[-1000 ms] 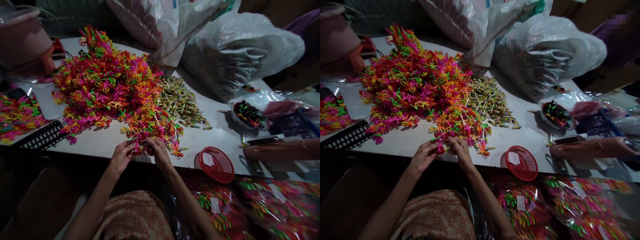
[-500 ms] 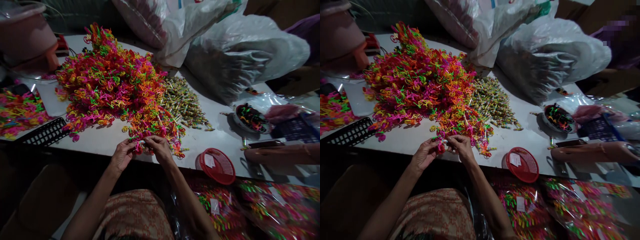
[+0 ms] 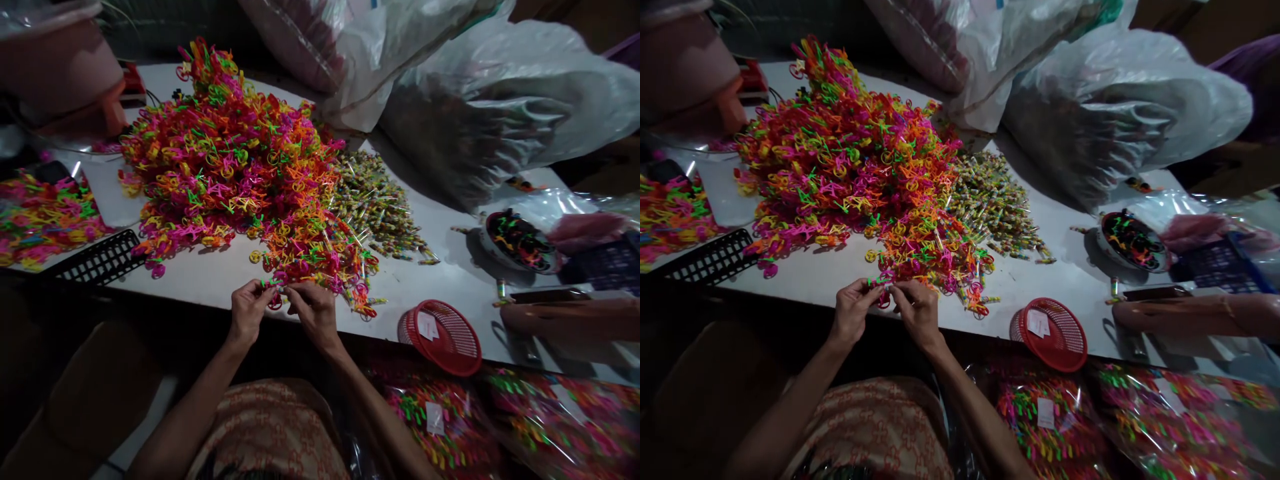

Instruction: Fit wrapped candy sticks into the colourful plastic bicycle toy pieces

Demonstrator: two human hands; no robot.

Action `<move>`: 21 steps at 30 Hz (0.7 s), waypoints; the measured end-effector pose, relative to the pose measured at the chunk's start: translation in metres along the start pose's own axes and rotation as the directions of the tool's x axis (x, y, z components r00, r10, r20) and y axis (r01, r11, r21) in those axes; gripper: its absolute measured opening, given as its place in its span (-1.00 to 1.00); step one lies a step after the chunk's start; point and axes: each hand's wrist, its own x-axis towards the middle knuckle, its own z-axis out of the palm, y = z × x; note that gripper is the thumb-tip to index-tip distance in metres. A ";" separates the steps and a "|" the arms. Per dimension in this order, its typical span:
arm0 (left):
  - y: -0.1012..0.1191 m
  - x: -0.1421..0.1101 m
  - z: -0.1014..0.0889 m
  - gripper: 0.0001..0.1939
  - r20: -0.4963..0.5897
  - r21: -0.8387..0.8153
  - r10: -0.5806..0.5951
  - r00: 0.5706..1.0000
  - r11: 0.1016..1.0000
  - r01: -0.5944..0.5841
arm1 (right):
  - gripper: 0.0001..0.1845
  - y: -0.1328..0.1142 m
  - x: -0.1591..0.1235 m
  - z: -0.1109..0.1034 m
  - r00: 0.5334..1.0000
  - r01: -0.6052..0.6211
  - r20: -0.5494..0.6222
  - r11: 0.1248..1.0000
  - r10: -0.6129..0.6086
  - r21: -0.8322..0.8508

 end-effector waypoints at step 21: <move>0.000 0.009 -0.008 -0.69 0.149 0.127 -0.033 0.988 0.992 0.014 | -0.65 -0.001 0.010 -0.004 0.992 -0.111 0.065 0.993 0.108 0.036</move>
